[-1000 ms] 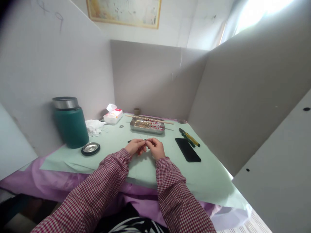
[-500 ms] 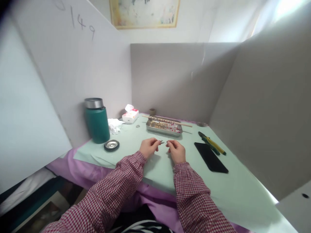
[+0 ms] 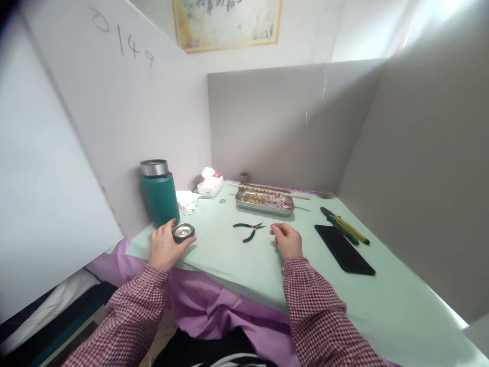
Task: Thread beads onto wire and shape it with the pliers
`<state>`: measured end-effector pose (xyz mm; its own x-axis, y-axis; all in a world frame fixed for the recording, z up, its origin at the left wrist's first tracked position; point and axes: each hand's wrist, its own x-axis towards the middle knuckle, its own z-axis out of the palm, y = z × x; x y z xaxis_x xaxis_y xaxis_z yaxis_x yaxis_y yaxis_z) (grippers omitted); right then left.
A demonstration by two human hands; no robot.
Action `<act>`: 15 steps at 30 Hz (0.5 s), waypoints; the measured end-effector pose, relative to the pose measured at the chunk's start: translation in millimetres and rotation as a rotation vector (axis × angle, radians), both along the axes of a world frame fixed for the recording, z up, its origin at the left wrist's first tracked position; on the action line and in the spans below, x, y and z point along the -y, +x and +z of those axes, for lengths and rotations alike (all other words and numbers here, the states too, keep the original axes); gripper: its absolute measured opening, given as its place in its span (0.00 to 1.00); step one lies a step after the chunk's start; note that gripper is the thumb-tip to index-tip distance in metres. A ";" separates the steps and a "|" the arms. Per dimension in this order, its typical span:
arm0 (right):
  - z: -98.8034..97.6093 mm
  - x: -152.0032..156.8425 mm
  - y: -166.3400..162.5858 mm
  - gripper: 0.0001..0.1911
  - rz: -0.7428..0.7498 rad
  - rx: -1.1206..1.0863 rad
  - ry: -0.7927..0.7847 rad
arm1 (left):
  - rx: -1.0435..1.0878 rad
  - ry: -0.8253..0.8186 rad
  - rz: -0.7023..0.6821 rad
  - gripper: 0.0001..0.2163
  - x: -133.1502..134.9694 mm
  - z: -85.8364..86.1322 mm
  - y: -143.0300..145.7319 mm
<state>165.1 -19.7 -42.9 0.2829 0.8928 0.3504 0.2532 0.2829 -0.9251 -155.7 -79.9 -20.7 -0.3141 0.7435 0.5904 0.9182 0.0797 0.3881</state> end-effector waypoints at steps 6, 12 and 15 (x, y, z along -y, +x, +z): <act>-0.6 0.3 0.8 0.19 -0.004 0.007 0.004 | -0.026 -0.155 0.087 0.34 -5.9 -1.0 7.6; -0.4 1.4 -1.0 0.19 0.013 0.000 0.006 | -0.001 -0.168 0.092 0.32 -9.2 -0.4 3.3; -0.4 1.0 -0.8 0.20 0.008 -0.005 0.004 | 0.013 -0.171 0.044 0.33 -8.5 0.8 0.6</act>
<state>164.2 -20.6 -43.3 0.2775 0.8937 0.3527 0.2460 0.2888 -0.9253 -155.0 -71.4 -19.8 -0.3553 0.8181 0.4523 0.9072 0.1852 0.3777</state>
